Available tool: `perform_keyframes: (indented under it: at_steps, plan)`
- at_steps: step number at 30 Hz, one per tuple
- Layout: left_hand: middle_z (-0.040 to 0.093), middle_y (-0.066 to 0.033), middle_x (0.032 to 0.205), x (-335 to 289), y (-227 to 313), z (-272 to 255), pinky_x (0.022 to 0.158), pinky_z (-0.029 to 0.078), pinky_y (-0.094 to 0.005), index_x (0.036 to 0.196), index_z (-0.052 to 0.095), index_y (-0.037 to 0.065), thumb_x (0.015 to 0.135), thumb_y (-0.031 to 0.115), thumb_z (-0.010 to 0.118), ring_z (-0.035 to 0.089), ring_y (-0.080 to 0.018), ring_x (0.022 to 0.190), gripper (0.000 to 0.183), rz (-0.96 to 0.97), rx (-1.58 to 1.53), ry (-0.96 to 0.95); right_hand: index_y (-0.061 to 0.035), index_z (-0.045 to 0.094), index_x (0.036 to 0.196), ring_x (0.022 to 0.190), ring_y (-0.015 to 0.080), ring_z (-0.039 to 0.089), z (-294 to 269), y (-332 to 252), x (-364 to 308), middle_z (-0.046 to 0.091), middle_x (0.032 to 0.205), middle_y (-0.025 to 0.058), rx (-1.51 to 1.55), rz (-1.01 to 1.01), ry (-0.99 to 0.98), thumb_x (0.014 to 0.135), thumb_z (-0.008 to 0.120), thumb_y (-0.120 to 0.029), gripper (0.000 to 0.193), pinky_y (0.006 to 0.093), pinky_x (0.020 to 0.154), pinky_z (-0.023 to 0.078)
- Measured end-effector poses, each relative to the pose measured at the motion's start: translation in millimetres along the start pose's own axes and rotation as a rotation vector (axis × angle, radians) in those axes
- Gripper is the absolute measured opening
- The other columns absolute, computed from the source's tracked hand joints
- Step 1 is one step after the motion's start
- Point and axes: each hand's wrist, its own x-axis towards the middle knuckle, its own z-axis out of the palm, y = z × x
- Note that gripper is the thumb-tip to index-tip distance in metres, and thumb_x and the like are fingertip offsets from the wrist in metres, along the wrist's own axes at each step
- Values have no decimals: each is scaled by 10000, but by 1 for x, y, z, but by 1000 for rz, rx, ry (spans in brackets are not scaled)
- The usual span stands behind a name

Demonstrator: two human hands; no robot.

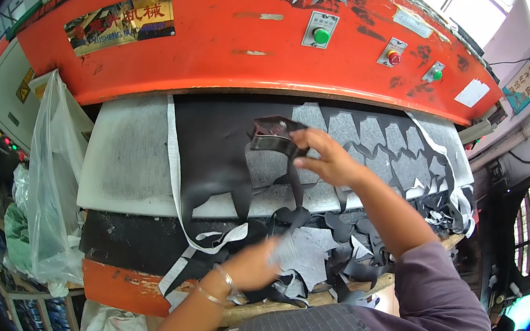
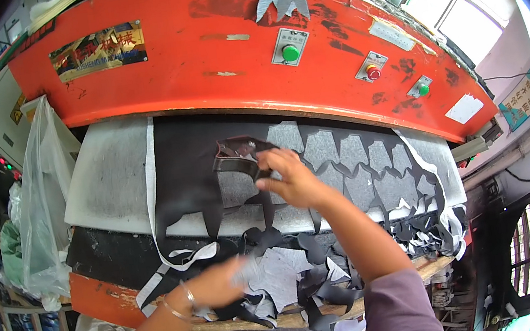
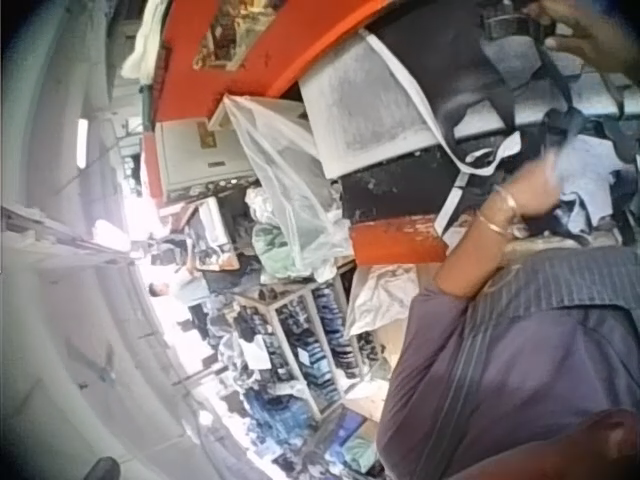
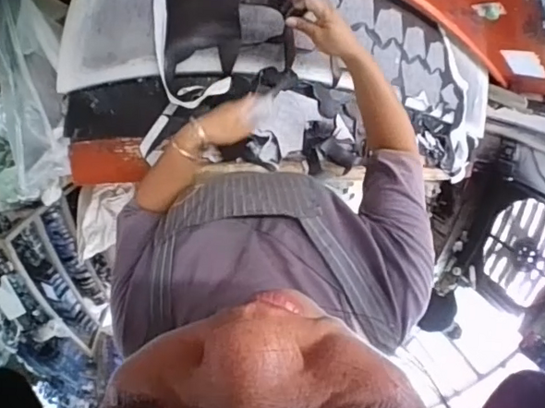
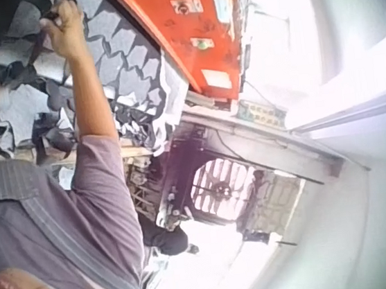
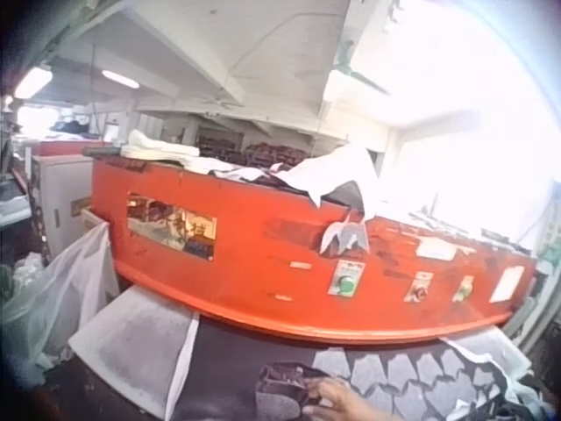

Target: Operating a swing-arm clicker press to cut shoe components from leather sheets using metal dies.

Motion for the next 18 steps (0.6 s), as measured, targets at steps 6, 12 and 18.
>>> perform_keyframes:
  at_steps: [6, 12, 18]
  plan:
    - [518, -210, 1330, 17, 53, -77, 1040, 371, -407, 1270, 550, 14, 790, 453, 713, 479, -354, 1233, 670, 59, 170, 145, -64, 573, 957, 1361, 363, 330, 6, 93, 48, 551, 1243, 105, -67, -89, -209, 787, 705, -92, 217, 503, 1121, 255]
    - [586, -112, 1003, 132, -34, -118, 845, 415, -423, 1222, 586, 52, 724, 362, 770, 527, -305, 985, 615, -250, 541, 769, -109, 605, 1010, 1301, 355, 396, 40, 113, 49, 532, 1296, 96, -247, -91, 120, 727, 741, -114, 314, 486, 1068, 322]
    - [570, -89, 980, 184, -41, -117, 854, 363, -409, 1235, 602, 89, 679, 471, 779, 509, -275, 991, 698, -422, 630, 721, 17, 506, 1281, 1219, 343, 495, 72, 104, 25, 559, 1246, 238, -379, 414, 396, 840, 645, -266, 542, 498, 1044, 319]
